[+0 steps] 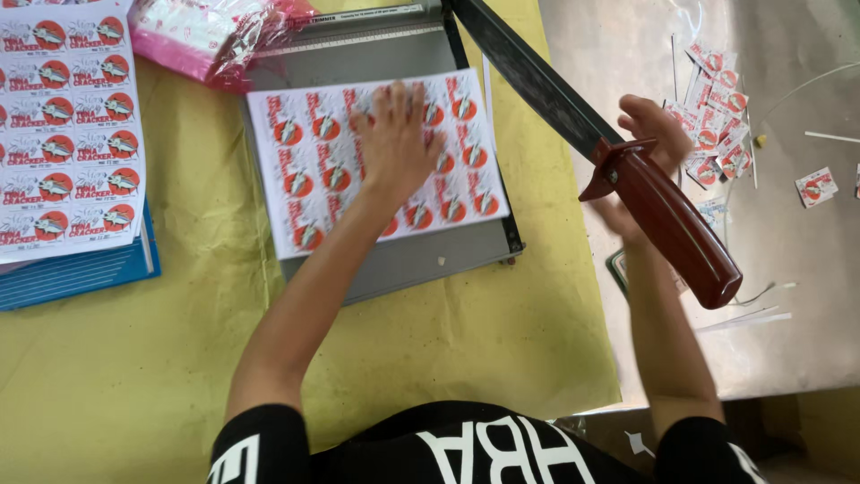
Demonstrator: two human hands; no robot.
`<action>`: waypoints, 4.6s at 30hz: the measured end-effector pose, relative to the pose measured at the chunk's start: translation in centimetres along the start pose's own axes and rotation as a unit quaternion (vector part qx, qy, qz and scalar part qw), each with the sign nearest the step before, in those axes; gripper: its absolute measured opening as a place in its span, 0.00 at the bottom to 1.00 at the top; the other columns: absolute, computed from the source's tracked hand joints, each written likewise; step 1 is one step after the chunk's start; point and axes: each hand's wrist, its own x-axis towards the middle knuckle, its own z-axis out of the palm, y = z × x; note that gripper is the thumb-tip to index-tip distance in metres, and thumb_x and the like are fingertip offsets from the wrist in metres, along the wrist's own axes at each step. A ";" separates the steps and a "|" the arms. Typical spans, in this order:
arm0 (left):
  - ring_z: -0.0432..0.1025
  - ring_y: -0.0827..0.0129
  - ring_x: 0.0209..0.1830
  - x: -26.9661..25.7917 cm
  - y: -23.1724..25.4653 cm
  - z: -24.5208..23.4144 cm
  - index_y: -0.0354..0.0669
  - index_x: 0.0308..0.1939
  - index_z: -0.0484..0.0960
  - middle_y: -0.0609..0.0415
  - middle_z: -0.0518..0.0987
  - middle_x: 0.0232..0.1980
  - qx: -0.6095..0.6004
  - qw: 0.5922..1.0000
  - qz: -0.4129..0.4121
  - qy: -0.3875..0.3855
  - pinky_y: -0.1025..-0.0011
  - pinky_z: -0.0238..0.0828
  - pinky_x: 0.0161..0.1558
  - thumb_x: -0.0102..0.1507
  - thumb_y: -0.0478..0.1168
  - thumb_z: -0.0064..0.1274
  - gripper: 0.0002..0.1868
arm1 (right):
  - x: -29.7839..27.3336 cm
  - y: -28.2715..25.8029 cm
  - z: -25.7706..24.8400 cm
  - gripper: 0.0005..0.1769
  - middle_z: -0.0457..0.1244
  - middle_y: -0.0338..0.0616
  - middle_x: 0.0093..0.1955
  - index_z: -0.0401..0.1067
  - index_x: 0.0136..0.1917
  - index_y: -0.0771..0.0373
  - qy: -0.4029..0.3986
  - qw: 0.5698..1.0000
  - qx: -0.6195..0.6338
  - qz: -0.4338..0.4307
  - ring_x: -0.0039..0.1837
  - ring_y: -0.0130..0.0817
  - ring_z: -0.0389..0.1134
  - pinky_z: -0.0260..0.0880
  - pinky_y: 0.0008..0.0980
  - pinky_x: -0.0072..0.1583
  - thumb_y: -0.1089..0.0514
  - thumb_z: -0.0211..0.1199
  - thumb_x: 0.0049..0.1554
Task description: The person uses a paper cutter to trim a sheet of printed stickers. They align the sheet on the cutting mat, pull down the lever to slice the paper, and then remove the cut pieces. The process is repeated with multiple sheets of stickers.
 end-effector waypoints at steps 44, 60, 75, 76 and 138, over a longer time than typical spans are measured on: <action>0.49 0.52 0.77 11.1 1.0 3.6 0.47 0.76 0.61 0.56 0.63 0.74 -0.028 0.977 0.051 0.206 0.14 0.26 0.66 0.63 0.53 0.51 0.39 | -2.8 -10.5 1.6 0.15 0.54 0.39 0.30 0.57 0.37 0.58 0.168 0.962 0.204 -0.073 0.35 0.35 0.59 0.68 0.42 0.58 0.54 0.61 0.59; 0.48 0.48 0.78 11.0 0.7 4.1 0.45 0.74 0.62 0.54 0.62 0.77 -0.039 0.972 0.066 0.224 0.12 0.26 0.65 0.63 0.53 0.53 0.38 | -11.6 -8.8 2.2 0.12 0.59 0.43 0.33 0.61 0.37 0.58 0.136 0.975 0.170 -0.035 0.42 0.39 0.66 0.67 0.50 0.67 0.56 0.61 0.58; 0.45 0.52 0.80 10.9 1.0 3.3 0.48 0.76 0.60 0.57 0.60 0.78 -0.042 0.982 0.046 0.180 0.14 0.24 0.66 0.64 0.53 0.52 0.39 | -16.1 -6.8 0.6 0.08 0.64 0.43 0.37 0.64 0.39 0.60 0.032 0.993 0.116 -0.016 0.51 0.43 0.71 0.63 0.50 0.74 0.60 0.61 0.57; 0.46 0.52 0.80 10.8 1.0 3.3 0.48 0.77 0.59 0.58 0.60 0.78 -0.045 0.984 0.042 0.167 0.14 0.24 0.67 0.64 0.53 0.51 0.39 | -16.6 -6.6 0.4 0.07 0.64 0.43 0.37 0.64 0.39 0.60 0.031 0.993 0.117 -0.015 0.52 0.43 0.71 0.63 0.50 0.74 0.61 0.61 0.57; 0.53 0.53 0.74 12.3 0.4 6.0 0.49 0.70 0.70 0.57 0.64 0.72 -0.016 0.962 0.064 0.265 0.12 0.34 0.63 0.66 0.53 0.55 0.31 | -1.8 -11.0 1.6 0.15 0.53 0.39 0.27 0.57 0.34 0.59 0.148 0.959 0.237 -0.046 0.33 0.34 0.56 0.67 0.41 0.53 0.54 0.60 0.56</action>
